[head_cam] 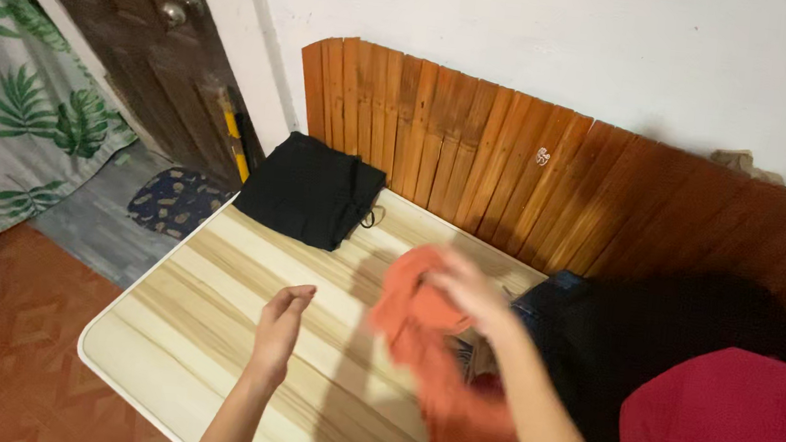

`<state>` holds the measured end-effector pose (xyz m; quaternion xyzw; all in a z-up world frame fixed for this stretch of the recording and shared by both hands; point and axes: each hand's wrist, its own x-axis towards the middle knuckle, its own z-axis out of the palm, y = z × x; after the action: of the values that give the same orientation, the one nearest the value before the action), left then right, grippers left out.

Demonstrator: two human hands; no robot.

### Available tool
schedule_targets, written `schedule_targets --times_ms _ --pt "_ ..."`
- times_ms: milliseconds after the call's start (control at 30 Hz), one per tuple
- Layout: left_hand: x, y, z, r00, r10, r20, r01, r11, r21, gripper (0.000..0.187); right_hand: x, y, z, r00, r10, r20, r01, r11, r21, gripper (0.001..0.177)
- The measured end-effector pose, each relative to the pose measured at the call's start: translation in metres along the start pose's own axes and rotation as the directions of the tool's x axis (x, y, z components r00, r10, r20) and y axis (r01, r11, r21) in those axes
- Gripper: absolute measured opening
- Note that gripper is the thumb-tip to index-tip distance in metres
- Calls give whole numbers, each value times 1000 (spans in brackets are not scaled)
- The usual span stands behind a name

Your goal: The person picks up a pair of black trousers and a maroon garment one at a time from a pile, smooths them out, and folds each one on a wooden-topped table.

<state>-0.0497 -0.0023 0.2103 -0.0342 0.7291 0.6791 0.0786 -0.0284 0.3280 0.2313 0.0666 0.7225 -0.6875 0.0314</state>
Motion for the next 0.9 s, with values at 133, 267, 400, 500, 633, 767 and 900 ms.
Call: schedule_targets --times_ms 133,267,400,500,633,767,900 --pt "8 -10 26 997 36 69 -32 998 -61 31 -41 -29 -47 911 81 -404 50 952 303 43" --pt "20 0 64 983 68 171 -59 997 -59 31 -70 -27 -90 776 -53 -628 368 847 383 22" --pt "32 27 99 966 85 245 -60 993 -106 30 -96 -43 -117 418 -70 -906 607 764 221 30" --pt "43 45 114 963 18 269 0 998 -66 30 -112 -62 -137 -12 -227 -974 586 788 -191 52" --pt "67 44 125 957 80 278 -54 994 -98 29 -97 -60 -181 -330 -414 -848 472 706 -528 60" --pt "75 40 114 972 45 231 -36 998 -43 33 -14 10 -214 -519 -359 -776 296 776 -557 56" --pt "75 35 77 974 -96 206 105 994 -30 36 85 159 -55 403 50 -914 -77 997 21 58"
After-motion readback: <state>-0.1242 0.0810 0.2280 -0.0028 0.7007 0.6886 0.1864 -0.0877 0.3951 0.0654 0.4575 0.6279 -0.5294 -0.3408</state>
